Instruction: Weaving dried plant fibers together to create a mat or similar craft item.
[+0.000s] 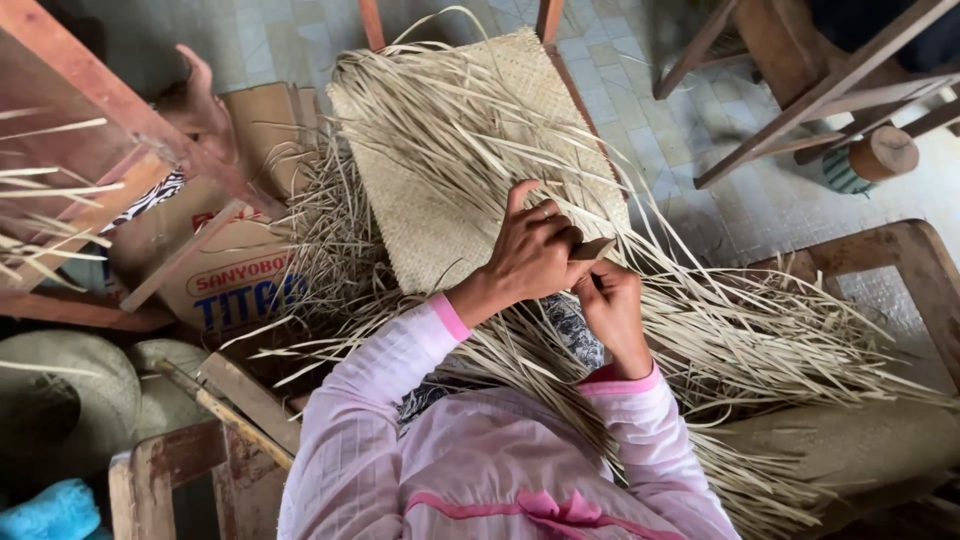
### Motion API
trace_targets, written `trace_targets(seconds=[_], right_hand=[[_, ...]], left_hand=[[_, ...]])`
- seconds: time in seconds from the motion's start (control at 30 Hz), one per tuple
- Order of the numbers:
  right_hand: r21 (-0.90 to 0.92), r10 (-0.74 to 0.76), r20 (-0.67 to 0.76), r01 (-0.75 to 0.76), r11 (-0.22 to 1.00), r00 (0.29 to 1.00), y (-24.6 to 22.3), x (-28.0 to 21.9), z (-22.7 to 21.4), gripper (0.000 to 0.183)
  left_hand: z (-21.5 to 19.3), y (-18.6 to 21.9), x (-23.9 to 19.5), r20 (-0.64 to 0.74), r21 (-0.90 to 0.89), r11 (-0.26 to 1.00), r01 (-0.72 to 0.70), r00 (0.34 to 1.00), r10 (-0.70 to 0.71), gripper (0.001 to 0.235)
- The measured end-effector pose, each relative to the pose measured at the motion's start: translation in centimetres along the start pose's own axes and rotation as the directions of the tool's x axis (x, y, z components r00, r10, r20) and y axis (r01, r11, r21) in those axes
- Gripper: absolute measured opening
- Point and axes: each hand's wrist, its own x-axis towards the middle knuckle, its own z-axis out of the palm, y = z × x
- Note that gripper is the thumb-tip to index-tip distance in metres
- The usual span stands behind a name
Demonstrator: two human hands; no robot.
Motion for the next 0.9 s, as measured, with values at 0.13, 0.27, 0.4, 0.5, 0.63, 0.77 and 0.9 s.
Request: trace_targets(seconds=[0.13,0.27,0.4,0.5,0.63,0.77,0.9], right_hand=[[0.046,0.035,0.032,-0.037,0.998,0.999,-3.8,0.9,1.8,0.027],[-0.041,0.020,0.009,-0.020,0.999,1.000,-3.6,1.2,4.1,0.027],[0.008,0.046,0.044,-0.046,0.999,0.998,-5.5,0.5,4.9,0.023],[-0.009,0.062,0.100,-0.061,0.998,0.993,-4.1,-0.5,5.2,0.018],[0.012,0.180,0.144,-0.184,0.983,0.973,-4.6,-1.1,4.3,0.022],[0.080,0.191,0.045,-0.194,0.978,0.981,-1.7,-2.4,1.8,0.020],[0.260,0.452,0.053,-0.450,0.855,0.890,-3.4,-0.4,1.4,0.019]], left_hand=[[-1.3,-0.9,-0.4,0.274,0.044,0.971,0.237,0.931,-0.240,0.050],[-3.0,-3.7,0.2,0.432,0.129,0.920,0.370,0.814,-0.388,0.051],[-3.6,-10.1,-2.0,0.415,0.447,0.773,0.451,0.661,-0.626,0.057],[-3.9,-14.0,-3.4,0.369,0.584,0.685,0.436,0.609,-0.702,0.061],[-4.0,-15.0,-2.7,0.368,0.708,0.601,0.371,0.533,-0.762,0.066],[-5.1,-15.9,-3.7,0.175,0.633,0.500,0.591,0.519,-0.836,0.061],[-3.8,-8.3,-2.4,0.156,0.078,0.815,0.574,0.801,-0.579,0.034]])
